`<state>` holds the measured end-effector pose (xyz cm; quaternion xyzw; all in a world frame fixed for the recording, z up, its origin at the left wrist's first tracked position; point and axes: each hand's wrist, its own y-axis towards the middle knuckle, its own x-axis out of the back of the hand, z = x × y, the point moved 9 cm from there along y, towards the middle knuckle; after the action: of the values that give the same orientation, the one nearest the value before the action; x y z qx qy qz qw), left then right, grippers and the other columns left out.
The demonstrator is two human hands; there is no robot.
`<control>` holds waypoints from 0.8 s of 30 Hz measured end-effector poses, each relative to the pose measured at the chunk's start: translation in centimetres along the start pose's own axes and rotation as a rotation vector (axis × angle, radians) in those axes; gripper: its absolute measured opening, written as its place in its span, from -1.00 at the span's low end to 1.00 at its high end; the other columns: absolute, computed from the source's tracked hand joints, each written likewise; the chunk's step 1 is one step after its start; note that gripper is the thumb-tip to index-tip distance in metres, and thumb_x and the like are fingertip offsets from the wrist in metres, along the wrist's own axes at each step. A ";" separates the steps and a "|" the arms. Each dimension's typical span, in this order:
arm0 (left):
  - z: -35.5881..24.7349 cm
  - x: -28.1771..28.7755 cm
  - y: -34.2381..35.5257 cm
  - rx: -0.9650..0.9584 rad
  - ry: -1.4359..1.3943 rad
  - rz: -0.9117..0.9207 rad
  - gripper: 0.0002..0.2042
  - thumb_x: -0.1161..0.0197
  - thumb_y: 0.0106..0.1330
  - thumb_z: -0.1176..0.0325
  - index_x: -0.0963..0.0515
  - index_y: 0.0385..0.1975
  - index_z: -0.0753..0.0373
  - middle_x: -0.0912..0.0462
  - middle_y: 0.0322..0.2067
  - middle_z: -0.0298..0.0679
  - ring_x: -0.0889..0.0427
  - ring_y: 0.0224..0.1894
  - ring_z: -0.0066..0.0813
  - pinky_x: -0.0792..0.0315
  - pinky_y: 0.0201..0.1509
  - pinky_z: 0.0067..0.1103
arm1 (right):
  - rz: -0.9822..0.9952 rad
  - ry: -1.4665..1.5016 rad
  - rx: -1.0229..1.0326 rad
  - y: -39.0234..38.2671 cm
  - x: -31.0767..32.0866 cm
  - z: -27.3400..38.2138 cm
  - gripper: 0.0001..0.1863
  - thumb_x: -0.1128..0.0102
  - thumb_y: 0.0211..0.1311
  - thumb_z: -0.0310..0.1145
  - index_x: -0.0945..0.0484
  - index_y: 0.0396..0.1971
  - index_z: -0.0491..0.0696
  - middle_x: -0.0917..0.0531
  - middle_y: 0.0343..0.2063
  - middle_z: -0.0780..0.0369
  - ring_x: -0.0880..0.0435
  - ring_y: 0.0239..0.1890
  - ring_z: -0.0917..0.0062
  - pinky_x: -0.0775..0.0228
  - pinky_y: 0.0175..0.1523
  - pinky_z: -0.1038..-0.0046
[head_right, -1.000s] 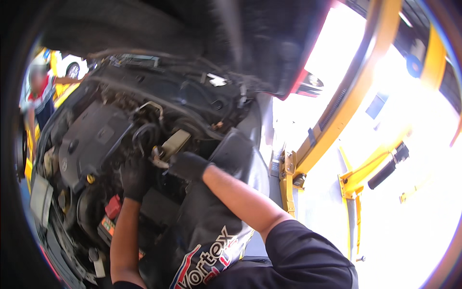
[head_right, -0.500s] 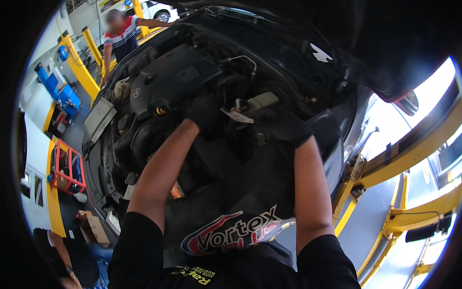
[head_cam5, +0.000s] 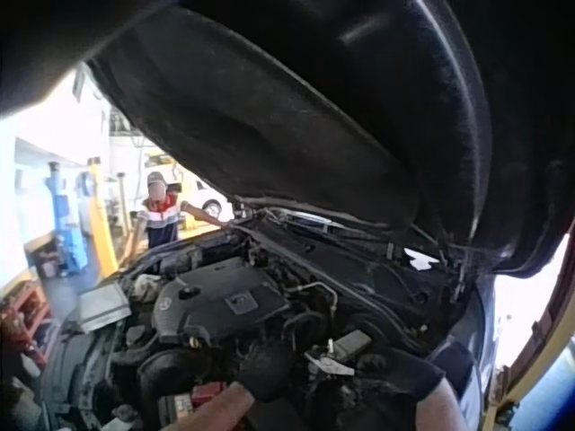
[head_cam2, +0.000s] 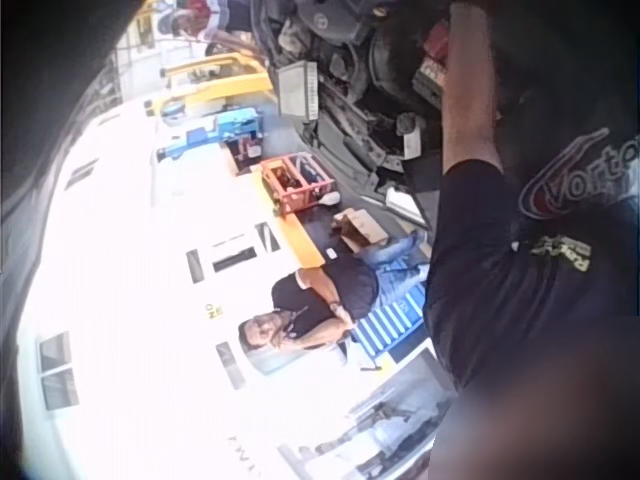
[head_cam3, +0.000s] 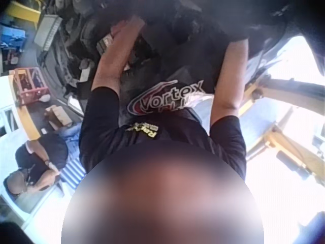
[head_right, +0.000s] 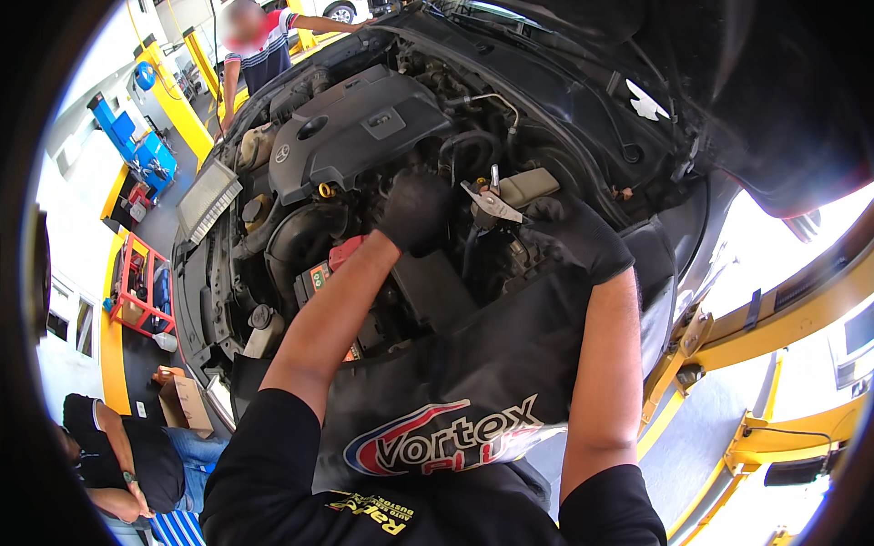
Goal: The person retrieves pliers from a tool chest and works on a car engine with the hood open. They place a protective cover over the engine bay and use the pliers to manipulate components near the battery and hoses. Another person stands nearby observing.
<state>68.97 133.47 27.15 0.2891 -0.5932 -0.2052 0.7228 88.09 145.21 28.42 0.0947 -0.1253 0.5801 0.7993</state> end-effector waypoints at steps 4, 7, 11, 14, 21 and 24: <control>4.8 -3.2 -0.8 0.359 -0.354 0.363 -0.71 -0.28 0.24 0.09 -0.75 -0.26 0.15 -0.76 -0.23 -0.02 -0.74 -0.13 0.01 -0.58 0.01 -0.22 | -0.004 -0.011 -0.045 0.2 0.3 -0.8 -0.85 -0.29 0.39 -0.41 -0.63 -0.14 -0.13 -0.64 -0.35 0.39 -0.54 -0.35 0.78 -0.40 -0.23 0.62; 5.2 -4.3 0.1 0.245 -0.369 0.522 -0.69 -0.27 0.27 0.10 -0.74 -0.17 0.16 -0.75 -0.16 0.03 -0.73 -0.08 0.06 -0.58 0.03 -0.19 | 0.049 -0.234 -0.108 0.2 0.4 -1.8 -0.83 -0.31 0.37 -0.42 -0.63 -0.12 -0.15 -0.65 -0.34 0.38 -0.57 -0.32 0.77 -0.41 -0.19 0.62; 5.2 -6.8 1.8 0.114 -0.169 0.686 -0.67 -0.28 0.23 0.06 -0.77 -0.21 0.15 -0.76 -0.14 0.01 -0.74 -0.03 -0.01 -0.59 0.07 -0.23 | 0.046 -0.213 -0.002 0.3 0.7 -1.3 -0.82 -0.31 0.38 -0.39 -0.62 -0.12 -0.14 -0.64 -0.34 0.39 -0.58 -0.29 0.76 -0.42 -0.13 0.62; 4.2 -8.2 2.7 -0.105 -0.157 0.784 -0.70 -0.20 0.33 0.15 -0.74 -0.14 0.18 -0.75 -0.15 0.00 -0.74 -0.10 0.04 -0.60 0.03 -0.22 | 0.048 -0.205 -0.095 0.2 0.6 -2.1 -0.82 -0.30 0.39 -0.36 -0.63 -0.12 -0.12 -0.64 -0.34 0.40 -0.58 -0.29 0.76 -0.42 -0.12 0.61; 4.7 -5.0 1.8 -0.062 -0.358 0.502 -0.80 -0.29 0.20 0.26 -0.73 -0.35 0.24 -0.74 -0.36 0.00 -0.74 -0.24 0.00 -0.56 -0.15 -0.23 | 0.023 -0.206 -0.159 0.0 0.1 -1.4 -0.81 -0.33 0.38 -0.31 -0.62 -0.14 -0.07 -0.63 -0.37 0.41 -0.54 -0.34 0.78 -0.37 -0.20 0.65; 4.3 -5.4 1.9 0.130 -0.344 0.464 -0.73 -0.27 0.25 0.10 -0.75 -0.28 0.15 -0.77 -0.26 -0.04 -0.73 -0.14 0.04 -0.58 -0.04 -0.21 | 0.035 -0.028 -0.223 -0.5 -0.7 -1.1 -0.82 -0.33 0.35 -0.36 -0.63 -0.16 -0.13 -0.62 -0.38 0.38 -0.52 -0.33 0.75 -0.38 -0.19 0.59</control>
<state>63.52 137.56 24.94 0.1523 -0.7692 -0.0421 0.6192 88.42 144.76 27.11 0.0111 -0.2021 0.5749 0.7928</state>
